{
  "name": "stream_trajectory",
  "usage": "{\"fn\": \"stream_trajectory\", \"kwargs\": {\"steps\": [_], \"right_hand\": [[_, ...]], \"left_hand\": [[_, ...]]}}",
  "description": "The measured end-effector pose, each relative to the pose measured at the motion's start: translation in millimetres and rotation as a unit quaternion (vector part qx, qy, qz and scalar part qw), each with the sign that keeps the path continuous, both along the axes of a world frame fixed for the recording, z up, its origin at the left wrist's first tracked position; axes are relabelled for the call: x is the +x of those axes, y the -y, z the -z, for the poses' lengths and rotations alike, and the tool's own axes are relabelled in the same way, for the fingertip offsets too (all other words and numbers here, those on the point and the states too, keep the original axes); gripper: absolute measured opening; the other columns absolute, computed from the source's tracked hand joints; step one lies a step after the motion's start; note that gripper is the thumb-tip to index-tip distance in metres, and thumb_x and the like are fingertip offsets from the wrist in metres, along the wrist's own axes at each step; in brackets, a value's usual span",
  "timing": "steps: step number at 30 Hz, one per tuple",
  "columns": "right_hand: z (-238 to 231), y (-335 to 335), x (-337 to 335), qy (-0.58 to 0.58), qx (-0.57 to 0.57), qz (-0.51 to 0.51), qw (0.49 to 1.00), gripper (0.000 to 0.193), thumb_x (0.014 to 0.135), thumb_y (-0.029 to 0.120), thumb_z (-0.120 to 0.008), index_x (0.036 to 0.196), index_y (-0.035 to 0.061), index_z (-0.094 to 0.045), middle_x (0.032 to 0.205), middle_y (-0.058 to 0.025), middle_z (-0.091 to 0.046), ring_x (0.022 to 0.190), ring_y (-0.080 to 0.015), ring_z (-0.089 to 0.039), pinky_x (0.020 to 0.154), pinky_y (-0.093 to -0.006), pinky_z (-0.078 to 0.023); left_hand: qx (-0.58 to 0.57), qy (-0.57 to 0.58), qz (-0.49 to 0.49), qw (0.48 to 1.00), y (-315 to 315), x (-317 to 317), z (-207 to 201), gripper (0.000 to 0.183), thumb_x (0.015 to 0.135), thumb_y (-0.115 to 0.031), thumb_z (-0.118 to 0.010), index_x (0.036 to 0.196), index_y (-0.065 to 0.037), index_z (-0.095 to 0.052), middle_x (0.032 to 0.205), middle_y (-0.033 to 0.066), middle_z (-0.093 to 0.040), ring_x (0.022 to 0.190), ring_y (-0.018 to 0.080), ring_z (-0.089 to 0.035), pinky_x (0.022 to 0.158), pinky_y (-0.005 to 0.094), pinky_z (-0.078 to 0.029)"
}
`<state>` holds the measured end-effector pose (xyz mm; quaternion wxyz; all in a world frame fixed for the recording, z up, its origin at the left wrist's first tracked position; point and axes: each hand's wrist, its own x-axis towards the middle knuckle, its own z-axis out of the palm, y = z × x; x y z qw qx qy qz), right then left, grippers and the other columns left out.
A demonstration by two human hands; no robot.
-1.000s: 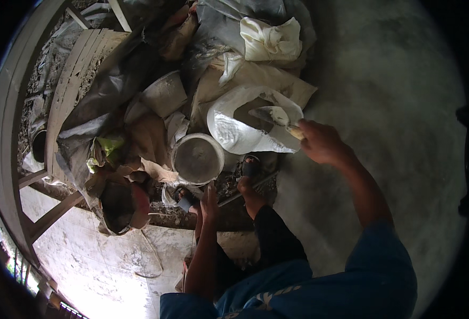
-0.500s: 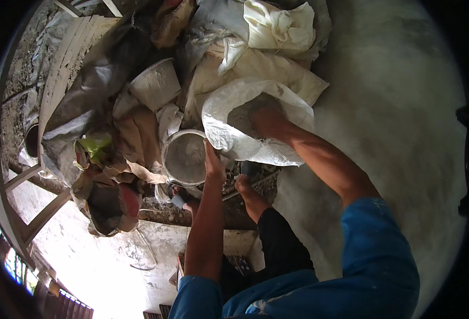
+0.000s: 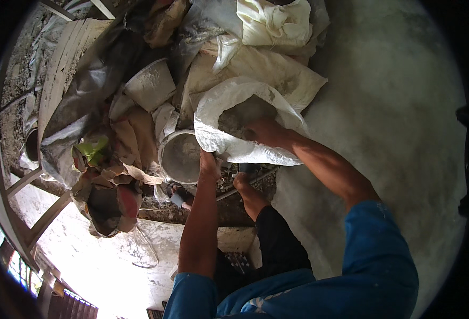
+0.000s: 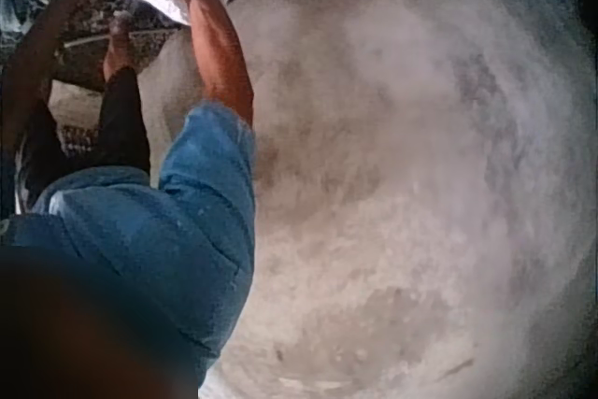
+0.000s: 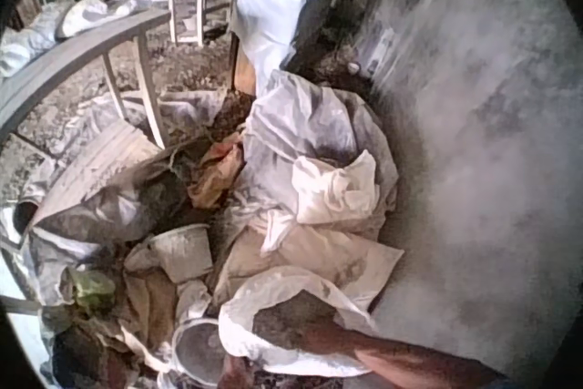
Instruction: The person scoops a gray powdery material from a white sack into a bucket using a trowel. They then carry the bucket across the room and place it on the floor.
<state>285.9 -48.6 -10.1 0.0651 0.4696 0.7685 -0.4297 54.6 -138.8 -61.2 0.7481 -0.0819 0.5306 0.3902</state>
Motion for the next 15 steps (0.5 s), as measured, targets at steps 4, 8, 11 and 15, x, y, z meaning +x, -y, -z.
{"fn": "stream_trajectory", "kwargs": {"steps": [4, 8, 11, 15], "right_hand": [[-22, 1, 13, -0.071, -0.019, 0.016, 0.997, 0.033, 0.093, 0.030, -0.065, 0.109, 0.0017, -0.068, 0.105, -0.0224, -0.070, 0.097, -0.0393, -0.068, 0.083, -0.0481, -0.052], [-68, 5, 20, -0.009, -0.014, 0.068, 0.998, 0.028, 0.093, 0.020, -0.068, 0.114, 0.0022, -0.070, 0.101, -0.0203, -0.072, 0.090, -0.0302, -0.070, 0.079, -0.0419, -0.053], [-108, 1, 33, -0.051, -0.084, 0.125, 0.987, 0.030, 0.091, 0.028, -0.071, 0.108, 0.0031, -0.071, 0.093, -0.0195, -0.072, 0.085, -0.0330, -0.071, 0.074, -0.0421, -0.053], [-143, 0, 40, -0.065, -0.023, 0.133, 0.989, 0.025, 0.092, 0.023, -0.071, 0.105, 0.0009, -0.071, 0.078, -0.0131, -0.071, 0.066, -0.0163, -0.067, 0.062, -0.0357, -0.051]], "left_hand": [[-0.027, -0.039, 0.017, 0.999, -1, -5, -6, 0.061, 0.096, -0.061, -0.052, 0.138, -0.017, -0.052, 0.140, 0.0057, -0.053, 0.127, 0.0259, -0.050, 0.106, 0.0557, -0.034], [-0.030, -0.120, 0.049, 0.991, 23, -16, -16, 0.080, 0.098, -0.066, -0.043, 0.156, -0.013, -0.032, 0.160, 0.0095, -0.035, 0.145, 0.0279, -0.034, 0.117, 0.0525, -0.023], [0.009, -0.149, 0.089, 0.985, 57, -43, -27, 0.084, 0.098, -0.068, -0.043, 0.159, -0.011, -0.030, 0.163, 0.0098, -0.030, 0.150, 0.0297, -0.028, 0.116, 0.0531, -0.025], [0.042, -0.217, 0.186, 0.957, 109, -68, -55, 0.077, 0.101, -0.059, -0.046, 0.154, -0.003, -0.037, 0.161, 0.0140, -0.035, 0.148, 0.0315, -0.032, 0.115, 0.0490, -0.030]]}}
